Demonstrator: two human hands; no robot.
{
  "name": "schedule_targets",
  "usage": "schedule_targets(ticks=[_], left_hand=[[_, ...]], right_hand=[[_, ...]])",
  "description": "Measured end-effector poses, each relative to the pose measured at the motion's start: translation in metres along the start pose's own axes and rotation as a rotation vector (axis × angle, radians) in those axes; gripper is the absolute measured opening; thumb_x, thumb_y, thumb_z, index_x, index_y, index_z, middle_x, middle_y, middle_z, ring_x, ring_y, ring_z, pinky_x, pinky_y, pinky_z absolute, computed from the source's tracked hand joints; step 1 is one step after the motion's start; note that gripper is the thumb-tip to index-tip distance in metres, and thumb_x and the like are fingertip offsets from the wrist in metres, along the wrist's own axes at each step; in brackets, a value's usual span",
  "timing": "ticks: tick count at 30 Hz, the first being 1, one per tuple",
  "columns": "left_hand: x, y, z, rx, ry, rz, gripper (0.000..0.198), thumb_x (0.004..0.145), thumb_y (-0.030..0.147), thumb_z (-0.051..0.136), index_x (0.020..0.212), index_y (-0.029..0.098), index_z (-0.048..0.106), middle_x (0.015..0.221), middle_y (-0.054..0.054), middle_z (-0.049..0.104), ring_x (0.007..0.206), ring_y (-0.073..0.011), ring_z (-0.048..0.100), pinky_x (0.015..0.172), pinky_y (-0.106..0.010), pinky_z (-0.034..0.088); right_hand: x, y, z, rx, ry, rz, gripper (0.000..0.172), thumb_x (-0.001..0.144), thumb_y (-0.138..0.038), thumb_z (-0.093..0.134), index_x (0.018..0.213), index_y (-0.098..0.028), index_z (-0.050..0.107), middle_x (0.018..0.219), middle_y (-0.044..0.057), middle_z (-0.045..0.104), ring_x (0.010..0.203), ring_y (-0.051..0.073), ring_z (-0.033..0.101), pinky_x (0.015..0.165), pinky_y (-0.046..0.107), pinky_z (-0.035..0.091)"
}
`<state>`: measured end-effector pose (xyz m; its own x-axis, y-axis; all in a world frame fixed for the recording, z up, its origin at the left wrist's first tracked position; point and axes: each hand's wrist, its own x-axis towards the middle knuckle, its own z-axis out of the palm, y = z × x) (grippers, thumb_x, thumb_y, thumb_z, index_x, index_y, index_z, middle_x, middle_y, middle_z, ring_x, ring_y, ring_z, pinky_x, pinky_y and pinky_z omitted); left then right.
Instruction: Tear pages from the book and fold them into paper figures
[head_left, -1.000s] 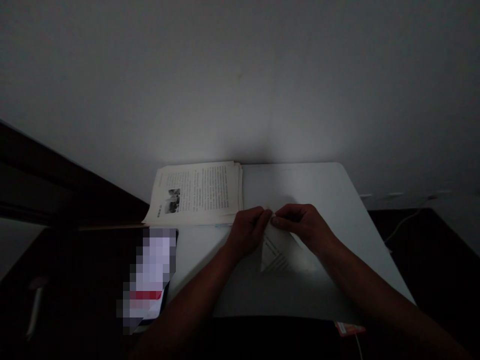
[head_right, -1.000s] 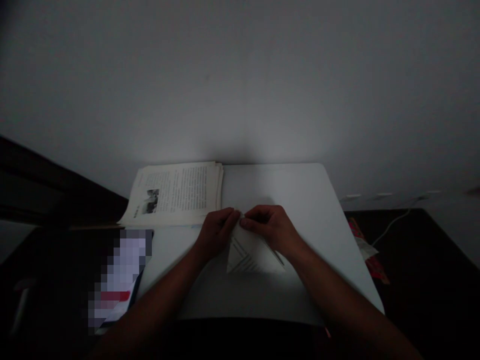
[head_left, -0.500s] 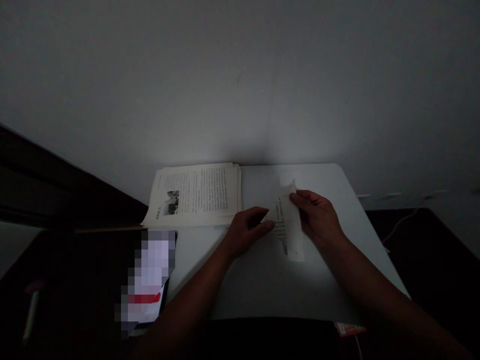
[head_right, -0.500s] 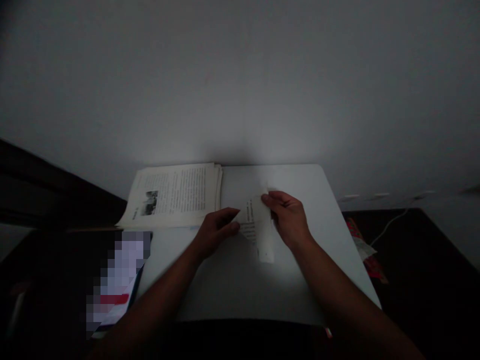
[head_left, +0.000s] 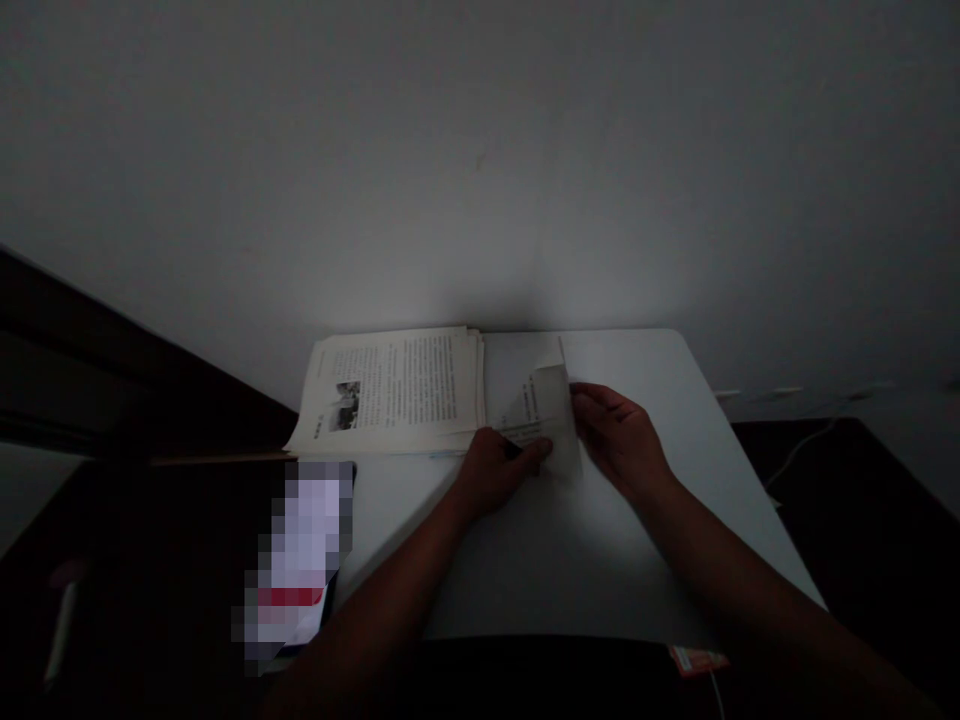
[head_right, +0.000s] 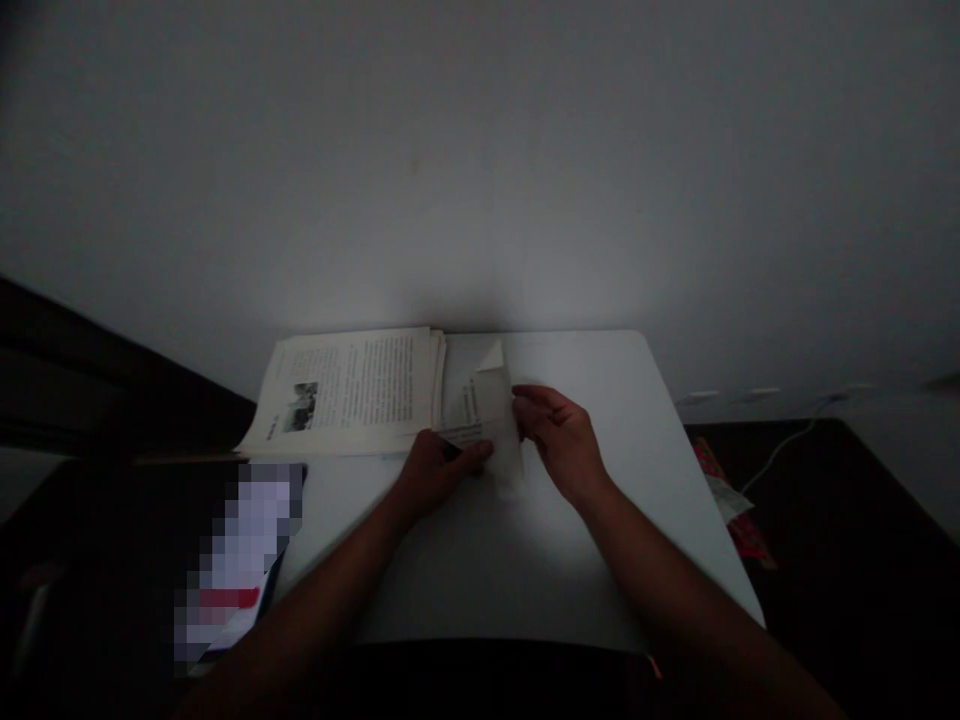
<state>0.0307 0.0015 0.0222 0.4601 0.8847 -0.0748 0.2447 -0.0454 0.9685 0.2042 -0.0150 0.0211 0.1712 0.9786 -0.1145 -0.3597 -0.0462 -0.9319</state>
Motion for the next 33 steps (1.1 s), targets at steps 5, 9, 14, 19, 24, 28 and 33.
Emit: schedule_targets(ticks=[5,9,14,19,24,28,33], left_hand=[[0.002,0.002,-0.006,-0.069,0.298,-0.008,0.042,0.078,0.044,0.059,0.048,0.014,0.059,0.053,-0.004,0.063,0.057,-0.0151,0.061,0.057,-0.024,0.047],[0.003,0.001,-0.006,-0.095,0.306,0.007,0.040,0.078,0.042,0.060,0.050,0.013,0.059,0.053,-0.003,0.062,0.055,-0.0130,0.060,0.057,-0.022,0.046],[0.004,0.000,-0.002,-0.167,0.178,0.051,0.033,0.079,0.038,0.061,0.058,0.013,0.058,0.052,-0.001,0.059,0.049,-0.0108,0.056,0.052,-0.021,0.044],[0.005,-0.003,-0.002,-0.184,0.226,0.094,0.033,0.080,0.036,0.060,0.057,0.013,0.055,0.051,0.000,0.057,0.050,-0.0099,0.055,0.053,-0.021,0.045],[0.005,-0.005,-0.003,-0.257,0.364,0.106,0.032,0.079,0.035,0.061,0.056,0.014,0.054,0.050,0.001,0.056,0.049,-0.0096,0.055,0.055,-0.022,0.047],[0.005,-0.004,-0.002,-0.280,0.339,0.098,0.031,0.079,0.036,0.061,0.058,0.015,0.054,0.051,0.001,0.057,0.049,-0.0100,0.056,0.055,-0.022,0.047],[0.002,-0.002,0.002,-0.306,0.334,0.101,0.030,0.080,0.035,0.061,0.059,0.014,0.056,0.053,0.001,0.058,0.052,-0.0105,0.057,0.058,-0.023,0.048]], right_hand=[[-0.007,-0.001,0.001,-0.336,-0.067,0.023,0.027,0.064,-0.039,0.075,0.080,-0.018,0.070,0.069,0.003,0.069,0.058,0.014,0.060,0.056,0.029,0.050],[-0.010,-0.001,0.004,-0.364,-0.143,0.034,0.024,0.067,-0.040,0.073,0.074,-0.018,0.069,0.063,0.001,0.067,0.053,0.012,0.059,0.052,0.027,0.049],[-0.009,-0.001,0.004,-0.314,-0.177,0.067,0.026,0.067,-0.041,0.072,0.076,-0.016,0.068,0.063,0.001,0.067,0.052,0.013,0.058,0.050,0.028,0.048],[-0.010,0.001,0.002,-0.278,-0.180,0.000,0.028,0.076,-0.040,0.064,0.093,-0.017,0.069,0.069,0.002,0.068,0.056,0.013,0.060,0.055,0.030,0.051],[-0.014,0.004,-0.002,-0.463,-0.112,-0.256,0.023,0.077,-0.029,0.063,0.100,-0.026,0.068,0.085,0.003,0.071,0.068,0.016,0.065,0.067,0.034,0.054],[-0.015,0.007,0.000,-0.693,-0.145,-0.490,0.020,0.073,-0.023,0.067,0.090,-0.031,0.071,0.086,0.000,0.071,0.076,0.018,0.066,0.074,0.036,0.054],[-0.015,0.011,0.004,-0.640,-0.071,-0.461,0.017,0.068,-0.025,0.073,0.083,-0.031,0.072,0.084,0.001,0.072,0.074,0.019,0.066,0.070,0.034,0.054]])
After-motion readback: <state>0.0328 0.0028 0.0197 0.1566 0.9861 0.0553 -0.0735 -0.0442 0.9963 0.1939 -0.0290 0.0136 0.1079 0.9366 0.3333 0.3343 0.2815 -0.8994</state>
